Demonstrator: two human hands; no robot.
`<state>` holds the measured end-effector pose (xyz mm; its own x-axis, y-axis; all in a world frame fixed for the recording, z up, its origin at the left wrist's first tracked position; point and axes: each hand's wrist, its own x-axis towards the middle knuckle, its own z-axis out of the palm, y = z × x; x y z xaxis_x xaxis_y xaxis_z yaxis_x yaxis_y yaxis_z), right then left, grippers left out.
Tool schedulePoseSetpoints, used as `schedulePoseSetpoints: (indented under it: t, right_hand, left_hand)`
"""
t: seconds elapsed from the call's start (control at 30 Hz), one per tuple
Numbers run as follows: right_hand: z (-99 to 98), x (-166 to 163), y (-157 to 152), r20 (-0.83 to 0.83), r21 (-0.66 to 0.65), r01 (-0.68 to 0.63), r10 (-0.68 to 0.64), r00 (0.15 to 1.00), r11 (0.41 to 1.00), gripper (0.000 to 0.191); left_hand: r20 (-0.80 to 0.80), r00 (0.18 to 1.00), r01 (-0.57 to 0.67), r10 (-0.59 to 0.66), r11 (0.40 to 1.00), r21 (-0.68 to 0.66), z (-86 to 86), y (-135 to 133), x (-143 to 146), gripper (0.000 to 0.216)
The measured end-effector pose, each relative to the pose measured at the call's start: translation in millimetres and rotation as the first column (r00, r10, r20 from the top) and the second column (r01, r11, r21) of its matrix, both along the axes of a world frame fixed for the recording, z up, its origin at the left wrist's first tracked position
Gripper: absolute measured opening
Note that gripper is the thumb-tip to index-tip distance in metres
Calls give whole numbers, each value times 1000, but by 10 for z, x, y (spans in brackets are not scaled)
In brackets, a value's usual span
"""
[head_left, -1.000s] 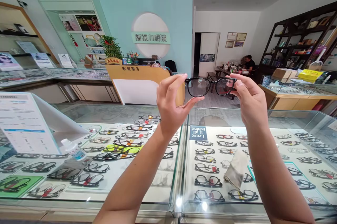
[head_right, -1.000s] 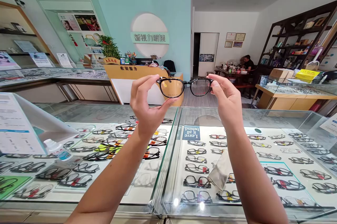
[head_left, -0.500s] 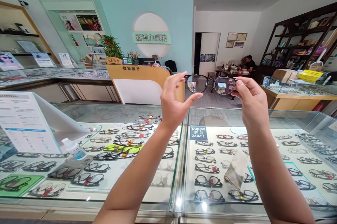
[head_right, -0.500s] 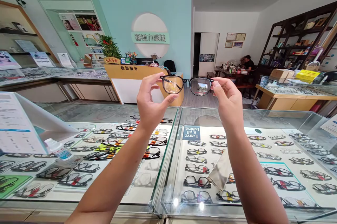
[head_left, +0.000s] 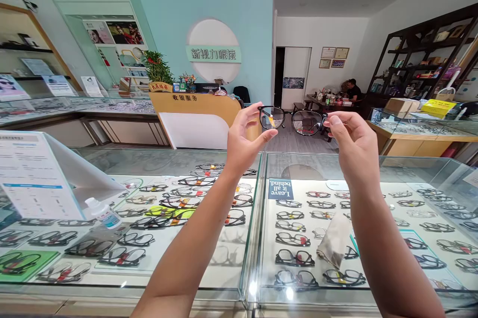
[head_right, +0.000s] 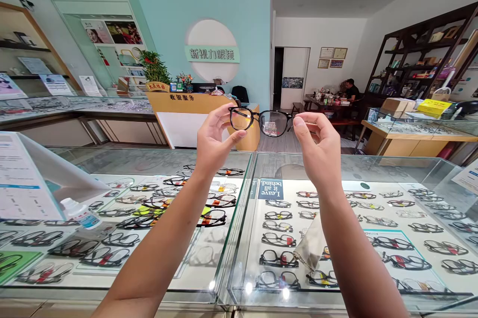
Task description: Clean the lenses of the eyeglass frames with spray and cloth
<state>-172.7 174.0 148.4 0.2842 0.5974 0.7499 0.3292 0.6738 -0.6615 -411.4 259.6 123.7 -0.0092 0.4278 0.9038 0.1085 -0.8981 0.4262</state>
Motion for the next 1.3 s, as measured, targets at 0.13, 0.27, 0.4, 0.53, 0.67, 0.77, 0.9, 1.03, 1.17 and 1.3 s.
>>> schedulePoseSetpoints:
  t: [0.13,0.27,0.4,0.53,0.67,0.77,0.9,1.03,1.17,1.3]
  right_hand:
    - [-4,6,17,2,-15,7,-7,1000,1000,32]
    - [-12,11,43,-11,-22,-33,33,999,999,31]
    - [-16,11,57,-24,-21,-65,64,998,998,33]
    - [-21,14,60,-12,-24,-60,59,998,998,34]
    - [-28,13,62,-16,-24,-73,73,997,997,35]
    - [-30,-5,62,-32,-30,-119,118,992,992,35]
    - [-40,-45,59,-37,-47,-226,224,974,973,36]
    - [-59,-76,53,-5,-64,-263,263,965,963,40]
    - [-70,-82,52,6,-68,-270,271,963,960,40]
    - [-77,-77,63,23,-65,-277,279,960,959,41]
  left_hand:
    - [-24,996,-83,86,989,119,-5,-14,9,73]
    - [-28,976,-202,216,944,262,0,-52,28,71]
    - [-22,950,-289,311,906,310,9,-77,44,70]
    - [-26,936,-325,350,891,317,14,-95,48,70]
    - [-41,946,-292,323,898,328,11,-119,61,67]
    - [-55,953,-269,298,914,303,-6,-127,86,67]
    - [-70,965,-233,252,950,206,-55,-113,140,71]
    - [-44,978,-198,204,974,112,-99,-90,188,71]
    - [-14,986,-166,168,983,77,-114,-78,202,70]
    - [-25,987,-160,161,986,39,-106,-95,208,70]
